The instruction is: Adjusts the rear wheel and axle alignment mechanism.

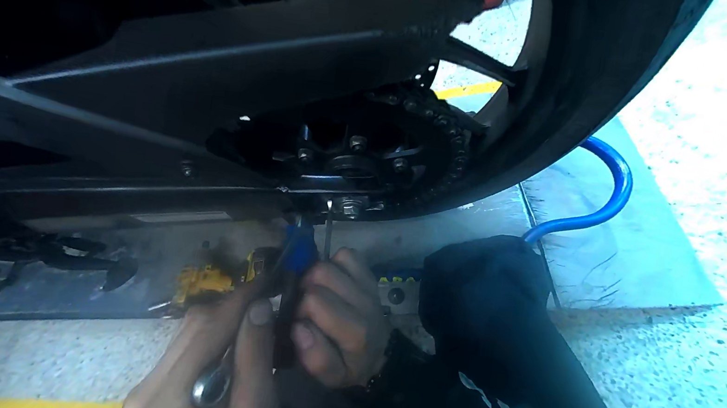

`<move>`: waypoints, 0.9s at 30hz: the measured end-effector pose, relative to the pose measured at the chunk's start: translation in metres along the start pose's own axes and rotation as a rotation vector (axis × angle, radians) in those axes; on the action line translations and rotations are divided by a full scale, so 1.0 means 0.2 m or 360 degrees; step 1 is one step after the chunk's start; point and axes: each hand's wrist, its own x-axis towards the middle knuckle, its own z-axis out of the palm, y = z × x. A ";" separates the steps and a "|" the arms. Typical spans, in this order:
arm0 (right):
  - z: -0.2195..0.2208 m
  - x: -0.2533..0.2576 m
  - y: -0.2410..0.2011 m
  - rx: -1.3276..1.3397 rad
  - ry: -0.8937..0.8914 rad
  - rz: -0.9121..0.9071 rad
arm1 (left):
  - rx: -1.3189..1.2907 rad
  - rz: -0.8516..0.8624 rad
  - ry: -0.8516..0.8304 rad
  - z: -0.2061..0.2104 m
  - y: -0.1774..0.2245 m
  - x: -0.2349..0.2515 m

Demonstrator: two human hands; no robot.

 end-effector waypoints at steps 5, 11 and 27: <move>0.01 -0.03 0.03 0.0037 0.0021 -0.0041 | -0.0080 0.0071 -0.0045 0.01 -0.07 -0.05; -0.02 -0.06 0.06 0.0013 -0.0054 -0.0096 | -0.0101 0.0038 0.0058 0.01 -0.10 -0.11; -0.01 -0.14 0.18 -0.0063 -0.0098 -0.0319 | 0.0240 0.0177 0.0000 0.12 -0.05 -0.05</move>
